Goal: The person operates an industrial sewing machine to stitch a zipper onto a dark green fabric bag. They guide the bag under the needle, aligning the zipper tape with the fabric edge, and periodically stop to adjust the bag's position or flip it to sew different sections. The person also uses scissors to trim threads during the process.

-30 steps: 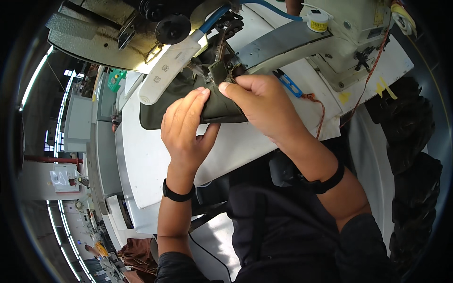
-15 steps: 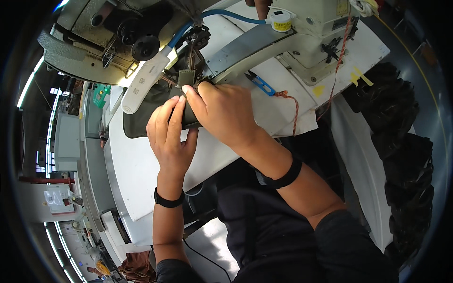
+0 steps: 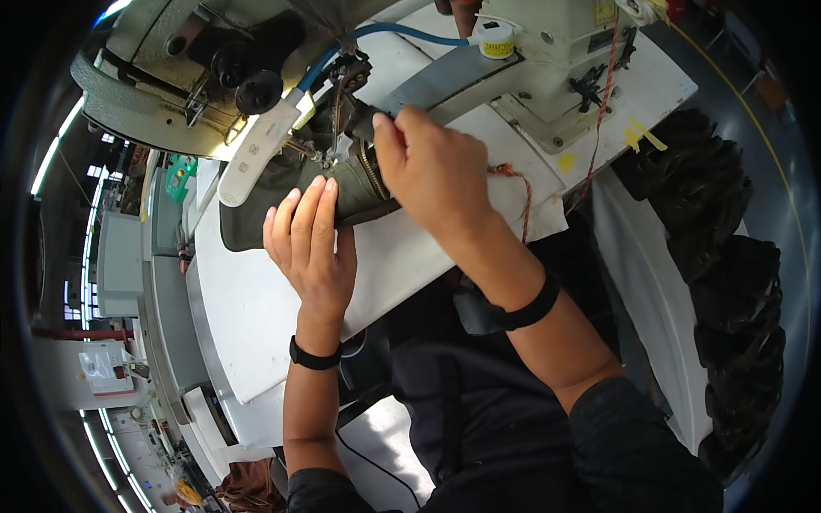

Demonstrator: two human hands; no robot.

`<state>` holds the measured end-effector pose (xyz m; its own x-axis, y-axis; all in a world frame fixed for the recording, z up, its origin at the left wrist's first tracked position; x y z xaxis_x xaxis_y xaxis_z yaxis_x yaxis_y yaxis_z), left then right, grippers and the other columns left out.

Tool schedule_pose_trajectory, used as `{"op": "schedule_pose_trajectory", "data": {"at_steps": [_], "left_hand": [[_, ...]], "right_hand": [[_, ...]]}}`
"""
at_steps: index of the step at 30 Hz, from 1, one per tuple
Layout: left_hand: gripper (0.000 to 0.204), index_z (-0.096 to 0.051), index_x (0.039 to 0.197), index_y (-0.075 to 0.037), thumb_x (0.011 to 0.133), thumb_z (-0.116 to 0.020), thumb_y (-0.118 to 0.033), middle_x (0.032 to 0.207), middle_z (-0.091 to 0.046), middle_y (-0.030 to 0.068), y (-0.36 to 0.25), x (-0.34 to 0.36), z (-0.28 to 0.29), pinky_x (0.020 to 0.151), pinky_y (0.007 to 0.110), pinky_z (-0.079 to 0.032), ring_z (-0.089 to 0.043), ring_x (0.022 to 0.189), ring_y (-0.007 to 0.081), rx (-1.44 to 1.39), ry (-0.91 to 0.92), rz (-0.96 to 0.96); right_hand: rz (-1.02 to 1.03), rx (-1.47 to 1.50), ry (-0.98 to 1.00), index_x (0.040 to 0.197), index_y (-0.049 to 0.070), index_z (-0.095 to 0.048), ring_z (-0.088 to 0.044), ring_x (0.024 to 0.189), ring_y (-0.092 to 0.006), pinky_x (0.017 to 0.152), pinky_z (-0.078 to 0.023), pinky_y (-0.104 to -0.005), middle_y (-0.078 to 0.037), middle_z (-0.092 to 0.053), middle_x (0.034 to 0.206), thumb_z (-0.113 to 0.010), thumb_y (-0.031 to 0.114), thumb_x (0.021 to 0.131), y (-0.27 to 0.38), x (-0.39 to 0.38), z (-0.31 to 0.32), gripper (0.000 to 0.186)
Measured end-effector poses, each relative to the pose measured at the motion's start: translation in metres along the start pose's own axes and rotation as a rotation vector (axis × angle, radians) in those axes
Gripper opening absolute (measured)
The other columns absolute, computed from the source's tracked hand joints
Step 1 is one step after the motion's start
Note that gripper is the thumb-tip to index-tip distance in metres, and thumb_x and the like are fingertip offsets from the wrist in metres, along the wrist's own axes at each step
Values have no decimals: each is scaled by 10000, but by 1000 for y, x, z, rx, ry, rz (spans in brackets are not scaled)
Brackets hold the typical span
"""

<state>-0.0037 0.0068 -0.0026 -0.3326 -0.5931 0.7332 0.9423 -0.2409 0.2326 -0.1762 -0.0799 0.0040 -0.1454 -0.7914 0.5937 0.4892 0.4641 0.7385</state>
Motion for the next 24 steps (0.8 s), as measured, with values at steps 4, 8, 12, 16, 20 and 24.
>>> {"op": "schedule_pose_trajectory", "data": {"at_steps": [4,8,12,16,20,24], "left_hand": [[533,-718,1324,-94,802,-749,12,1329,-725,39,2,5,2,1097,432,-446,-644,1242,247,-77,-5,18],[557,-724,1301,-79,762,-754,62,1291,-745,41,1,10,6,1050,392,-477,-668,1203,240,-137,-13,33],[574,-719,1297,-88,745,-778,55,1304,-739,38,-1,12,11,1048,390,-468,-658,1214,238,-149,35,62],[532,-700,1309,-76,787,-739,20,1308,-718,41,0,19,14,1055,397,-431,-639,1209,220,-147,85,68],[602,-678,1326,-90,743,-790,9,1325,-697,39,3,20,14,1093,430,-399,-610,1248,256,-183,138,87],[589,-674,1326,-84,755,-793,-4,1317,-696,40,5,19,12,1086,432,-400,-614,1236,261,-186,126,85]], "right_hand": [[-183,327,239,763,-10,-665,-538,563,-139,533,-432,-315,-16,-581,610,-697,334,1040,-2,-2,12,443],[-253,642,444,845,-5,-694,-427,665,-22,573,-356,-237,88,-530,707,-717,232,1036,6,-19,8,306],[-380,824,501,771,6,-627,-363,622,-14,534,-300,-248,97,-459,656,-695,180,1024,3,-21,1,314],[-456,848,452,773,29,-648,-359,643,12,543,-279,-225,116,-465,684,-692,142,1024,0,-25,-8,279],[-498,818,450,838,27,-712,-391,654,21,563,-298,-211,119,-510,715,-695,132,1028,5,-22,-5,218],[-407,680,389,792,-17,-648,-400,578,-26,514,-337,-268,63,-474,604,-688,179,1020,11,-16,-3,302]]}}
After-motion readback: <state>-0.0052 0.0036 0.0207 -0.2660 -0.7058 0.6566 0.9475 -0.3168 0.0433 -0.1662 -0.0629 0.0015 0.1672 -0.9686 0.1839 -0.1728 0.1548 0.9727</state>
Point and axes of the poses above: each hand's wrist, its own x-axis towards the middle knuckle, its own z-axis out of the back of the hand, y = z × x, the point moved 1 cm from there along x, towards the middle knuckle
